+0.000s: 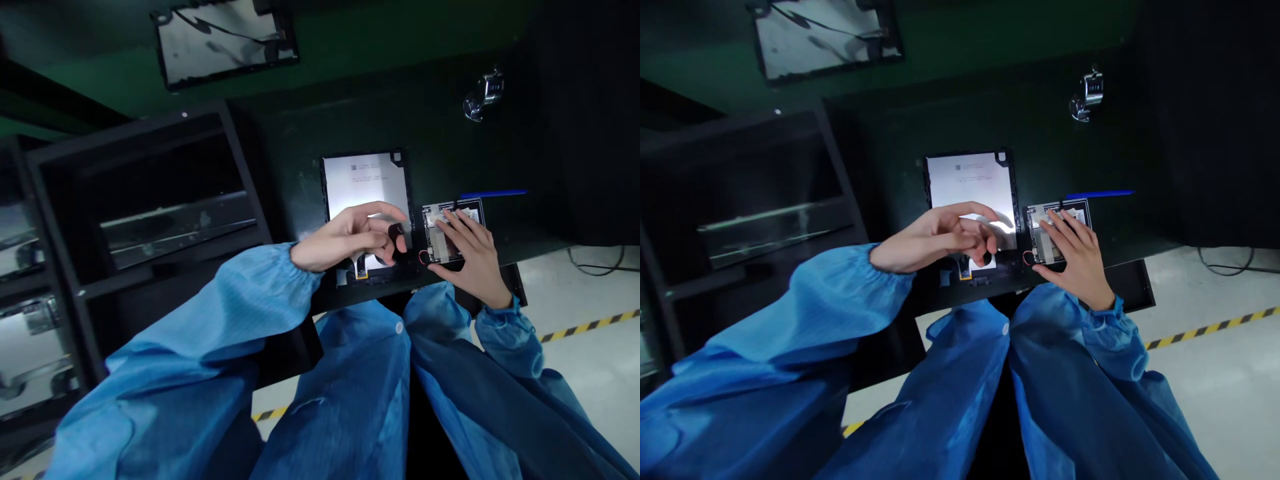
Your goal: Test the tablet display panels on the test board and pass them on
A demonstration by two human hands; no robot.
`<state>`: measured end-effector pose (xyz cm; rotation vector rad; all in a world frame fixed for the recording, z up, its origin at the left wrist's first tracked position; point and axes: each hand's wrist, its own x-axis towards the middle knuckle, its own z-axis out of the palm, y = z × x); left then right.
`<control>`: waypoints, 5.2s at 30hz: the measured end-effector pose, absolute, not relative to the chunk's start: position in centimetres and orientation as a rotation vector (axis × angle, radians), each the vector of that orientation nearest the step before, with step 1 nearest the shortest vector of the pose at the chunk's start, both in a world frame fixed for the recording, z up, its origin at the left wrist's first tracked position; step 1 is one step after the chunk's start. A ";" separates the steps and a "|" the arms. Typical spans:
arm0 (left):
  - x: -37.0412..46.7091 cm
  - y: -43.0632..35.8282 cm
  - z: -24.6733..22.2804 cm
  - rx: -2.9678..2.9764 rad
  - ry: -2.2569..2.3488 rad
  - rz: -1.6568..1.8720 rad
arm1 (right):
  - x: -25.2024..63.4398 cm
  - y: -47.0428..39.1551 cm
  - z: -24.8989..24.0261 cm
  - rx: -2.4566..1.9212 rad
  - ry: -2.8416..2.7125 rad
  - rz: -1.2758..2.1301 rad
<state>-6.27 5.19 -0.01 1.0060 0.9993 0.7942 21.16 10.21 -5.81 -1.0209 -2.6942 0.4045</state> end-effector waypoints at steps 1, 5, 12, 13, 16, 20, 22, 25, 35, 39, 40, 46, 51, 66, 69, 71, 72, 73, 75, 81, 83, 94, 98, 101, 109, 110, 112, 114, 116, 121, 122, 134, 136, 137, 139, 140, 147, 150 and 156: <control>-5.7 5.3 -0.3 1.013 1.049 0.803 | 21.2 10.2 -5.8 -1.012 -2.692 0.396; -3.6 5.6 -1.7 1.194 1.313 0.858 | 21.1 10.2 -5.8 -0.992 -2.692 0.384; -2.0 6.3 -3.4 1.165 1.526 0.891 | 21.1 10.2 -5.8 -0.989 -2.698 0.387; -1.9 6.4 -3.4 1.129 1.524 0.901 | 21.1 10.2 -5.8 -0.991 -2.698 0.387; -2.0 6.6 -3.5 1.070 1.519 0.914 | 21.1 10.2 -5.9 -0.987 -2.694 0.387; -1.9 6.6 -3.5 1.051 1.530 0.893 | 21.0 10.2 -5.8 -0.973 -2.685 0.381; -1.9 6.6 -3.4 1.047 1.541 0.890 | 21.0 10.2 -5.8 -0.971 -2.682 0.379; -1.9 6.6 -3.4 1.047 1.545 0.885 | 21.1 10.2 -5.8 -0.976 -2.686 0.386; -1.7 6.7 -3.3 1.088 1.551 0.878 | 21.1 10.2 -5.9 -0.982 -2.697 0.393; -1.7 6.7 -3.3 1.078 1.554 0.877 | 21.1 10.2 -5.9 -0.982 -2.694 0.386; -1.6 6.7 -3.3 1.073 1.556 0.876 | 21.1 10.2 -5.9 -0.980 -2.693 0.383; -1.4 6.8 -3.0 1.041 1.569 0.872 | 21.1 10.2 -6.0 -0.978 -2.699 0.383; -1.4 6.8 -2.8 1.030 1.573 0.859 | 21.1 10.2 -6.0 -0.995 -2.710 0.411; -1.2 6.8 -2.7 0.993 1.598 0.847 | 21.1 10.2 -6.0 -0.987 -2.694 0.416; -1.3 6.8 -2.7 0.992 1.592 0.839 | 21.1 10.2 -6.1 -0.997 -2.700 0.422; -1.3 6.8 -2.6 0.987 1.597 0.835 | 21.1 10.2 -6.1 -0.990 -2.696 0.419; -1.3 6.8 -2.6 0.984 1.600 0.833 | 21.1 10.2 -6.1 -0.982 -2.692 0.414; -1.3 6.8 -2.5 0.981 1.601 0.832 | 21.1 10.2 -6.1 -0.975 -2.689 0.410; -1.3 6.8 -2.5 0.977 1.603 0.836 | 21.1 10.2 -6.1 -0.972 -2.691 0.411; -1.2 6.9 -2.5 0.959 1.600 0.851 | 21.2 10.2 -6.2 -0.991 -2.714 0.414; -1.2 6.9 -2.5 0.960 1.602 0.849 | 21.2 10.2 -6.3 -0.990 -2.716 0.411; -1.2 6.9 -2.4 0.954 1.613 0.829 | 21.1 10.2 -6.2 -0.995 -2.709 0.419; -1.2 6.9 -2.6 0.951 1.608 0.832 | 21.1 10.2 -6.2 -1.003 -2.707 0.429; -1.0 6.9 -2.6 0.948 1.615 0.829 | 21.1 10.2 -6.1 -0.988 -2.700 0.422; -0.9 7.0 -2.6 0.955 1.619 0.830 | 21.1 10.2 -6.1 -0.961 -2.717 0.423; -0.9 7.0 -2.6 0.955 1.615 0.834 | 21.1 10.1 -6.1 -0.947 -2.723 0.417; -0.9 7.0 -2.6 0.955 1.608 0.843 | 21.1 10.1 -6.1 -0.931 -2.734 0.406; -0.9 7.0 -2.6 0.958 1.606 0.847 | 21.1 10.1 -6.1 -0.923 -2.742 0.399; -0.9 7.1 -2.6 0.964 1.604 0.852 | 21.1 10.1 -6.1 -0.914 -2.742 0.396; -1.0 7.0 -2.7 0.975 1.588 0.870 | 21.2 10.0 -6.1 -0.865 -2.724 0.412; -1.0 7.0 -2.8 0.976 1.588 0.868 | 21.2 10.0 -6.0 -0.863 -2.727 0.413; -3.1 7.1 -2.2 1.276 1.565 0.808 | 21.5 10.4 -3.3 -0.844 -2.776 0.492; -5.7 7.1 -1.5 1.429 1.714 0.809 | 22.2 10.1 -2.9 -0.817 -2.675 0.538; -7.2 7.1 -1.4 1.510 1.818 0.801 | 22.4 9.5 -2.8 -0.788 -2.620 0.547; -10.0 6.9 -1.6 1.675 1.970 0.734 | 21.9 7.8 -3.1 -0.654 -2.565 0.563; -11.2 6.9 -1.9 1.735 2.003 0.678 | 21.3 6.8 -3.4 -0.565 -2.575 0.571; -14.2 7.7 -4.5 1.772 2.192 0.498 | 16.4 2.1 -7.2 -0.500 -2.776 0.454; -15.1 9.2 -4.1 1.551 2.193 0.615 | 16.3 2.0 -7.7 -0.521 -2.777 0.451; -15.5 10.3 -1.2 1.054 1.909 0.906 | 15.2 1.9 -7.7 -0.674 -2.631 0.458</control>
